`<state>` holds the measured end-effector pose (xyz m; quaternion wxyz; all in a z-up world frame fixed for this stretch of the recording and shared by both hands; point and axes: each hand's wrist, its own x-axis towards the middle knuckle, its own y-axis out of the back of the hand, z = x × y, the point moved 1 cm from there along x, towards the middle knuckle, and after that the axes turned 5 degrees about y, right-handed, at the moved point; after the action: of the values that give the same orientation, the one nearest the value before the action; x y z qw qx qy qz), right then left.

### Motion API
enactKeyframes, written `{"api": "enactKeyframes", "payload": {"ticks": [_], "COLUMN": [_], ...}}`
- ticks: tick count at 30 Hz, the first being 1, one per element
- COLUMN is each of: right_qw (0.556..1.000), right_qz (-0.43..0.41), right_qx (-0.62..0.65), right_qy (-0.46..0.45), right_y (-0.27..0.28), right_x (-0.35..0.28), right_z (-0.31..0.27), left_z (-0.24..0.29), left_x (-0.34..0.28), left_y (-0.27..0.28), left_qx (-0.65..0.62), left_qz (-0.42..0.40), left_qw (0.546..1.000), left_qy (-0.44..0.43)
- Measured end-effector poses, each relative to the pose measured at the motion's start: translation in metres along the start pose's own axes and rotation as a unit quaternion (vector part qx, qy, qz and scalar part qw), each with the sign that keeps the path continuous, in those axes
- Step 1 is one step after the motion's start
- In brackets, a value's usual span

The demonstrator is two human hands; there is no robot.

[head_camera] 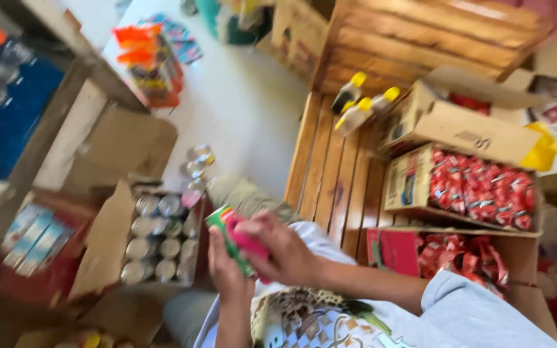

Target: Wiping individual canned goods with a cloth to remove dust or residue.

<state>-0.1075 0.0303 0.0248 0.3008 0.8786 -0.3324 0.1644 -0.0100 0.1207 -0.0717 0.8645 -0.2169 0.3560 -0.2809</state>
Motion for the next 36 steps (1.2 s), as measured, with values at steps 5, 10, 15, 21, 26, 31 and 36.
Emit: {"api": "enactKeyframes", "payload": {"ticks": [5, 10, 15, 21, 26, 31, 36], "right_qw": [0.997, 0.999, 0.995, 0.997, 1.000, 0.998, 0.999], "right_qz": [-0.058, -0.025, -0.014, -0.012, 0.001, 0.057, 0.003], "right_qx": [0.041, 0.045, 0.086, 0.058, 0.009, 0.005, 0.013], "right_qy": [-0.008, -0.017, -0.057, -0.044, 0.009, 0.031, 0.045], "right_y": [0.004, -0.008, -0.015, -0.021, -0.037, -0.008, -0.028], "right_x": [0.006, 0.025, 0.027, 0.006, -0.020, 0.042, -0.008], "right_z": [0.010, 0.045, 0.057, 0.060, 0.100, 0.068, 0.075], "left_z": [-0.004, -0.035, -0.012, 0.025, 0.018, 0.022, 0.038], "left_x": [0.004, 0.026, 0.009, 0.004, 0.010, 0.000, 0.010], "left_y": [-0.004, 0.021, -0.009, -0.049, -0.053, -0.073, -0.073], "left_qx": [-0.029, 0.064, 0.042, 0.055, 0.065, 0.022, 0.096], "left_qz": [0.013, 0.043, 0.121, 0.064, 0.057, 0.065, 0.180], "left_qw": [0.999, 0.997, 0.990, 0.995, 0.993, 0.997, 0.978], "left_qy": [-0.009, 0.009, 0.066, -0.043, -0.076, -0.046, -0.032]}}
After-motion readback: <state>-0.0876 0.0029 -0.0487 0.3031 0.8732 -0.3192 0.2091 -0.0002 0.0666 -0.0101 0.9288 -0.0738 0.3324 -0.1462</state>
